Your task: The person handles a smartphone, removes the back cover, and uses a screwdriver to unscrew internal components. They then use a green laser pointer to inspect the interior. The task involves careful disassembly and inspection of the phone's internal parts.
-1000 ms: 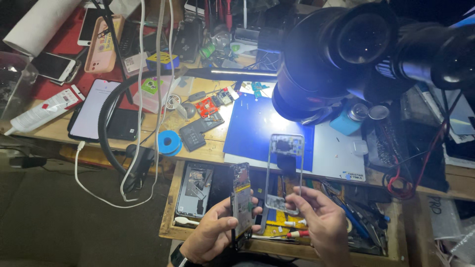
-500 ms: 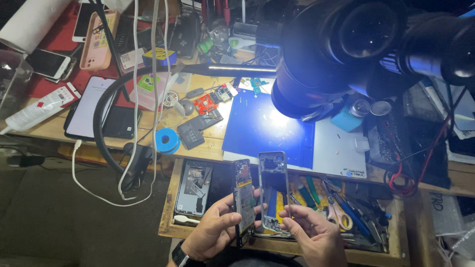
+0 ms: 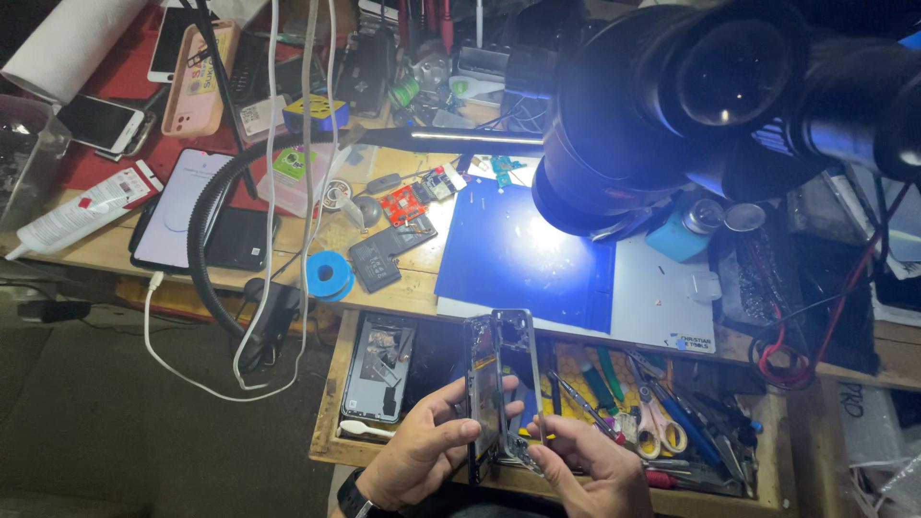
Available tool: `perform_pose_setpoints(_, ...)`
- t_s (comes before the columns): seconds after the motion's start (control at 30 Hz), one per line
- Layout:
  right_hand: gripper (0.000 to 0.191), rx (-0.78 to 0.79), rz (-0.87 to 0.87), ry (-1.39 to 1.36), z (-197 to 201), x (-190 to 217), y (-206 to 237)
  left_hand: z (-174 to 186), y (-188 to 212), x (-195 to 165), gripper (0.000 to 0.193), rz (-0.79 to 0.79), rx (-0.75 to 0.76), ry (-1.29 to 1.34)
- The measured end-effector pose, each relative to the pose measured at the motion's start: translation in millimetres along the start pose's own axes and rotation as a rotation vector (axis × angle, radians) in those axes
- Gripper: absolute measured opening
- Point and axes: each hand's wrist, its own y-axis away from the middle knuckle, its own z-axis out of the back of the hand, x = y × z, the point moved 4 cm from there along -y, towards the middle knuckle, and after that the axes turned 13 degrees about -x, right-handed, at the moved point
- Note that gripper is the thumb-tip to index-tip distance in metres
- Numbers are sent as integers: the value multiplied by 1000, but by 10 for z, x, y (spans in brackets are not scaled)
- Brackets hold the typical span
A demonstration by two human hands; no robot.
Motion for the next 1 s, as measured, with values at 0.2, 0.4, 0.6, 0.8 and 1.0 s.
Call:
perform_pose_setpoints(0.2, 41, 38, 74, -93, -110, -133, 20, 2, -5, 19, 73, 1, -14, -13)
perform_pose_setpoints(0.4, 73, 148, -71, -300, -279, -290, 31, 0, 16, 40, 71, 11, -23, -36)
perform_pose_setpoints(0.6, 82, 197, -114, -307, -362, -222, 56, -2, 14, 66, 72, 12, -60, -65)
perform_pose_setpoints(0.8, 84, 228, -129, -369, -416, -170, 76, 1, 22, 85, 75, -4, -73, -90)
perform_pose_setpoints(1.0, 85, 255, -93, -385, -429, -168, 78, -13, 4, 120, 83, -52, -115, -104)
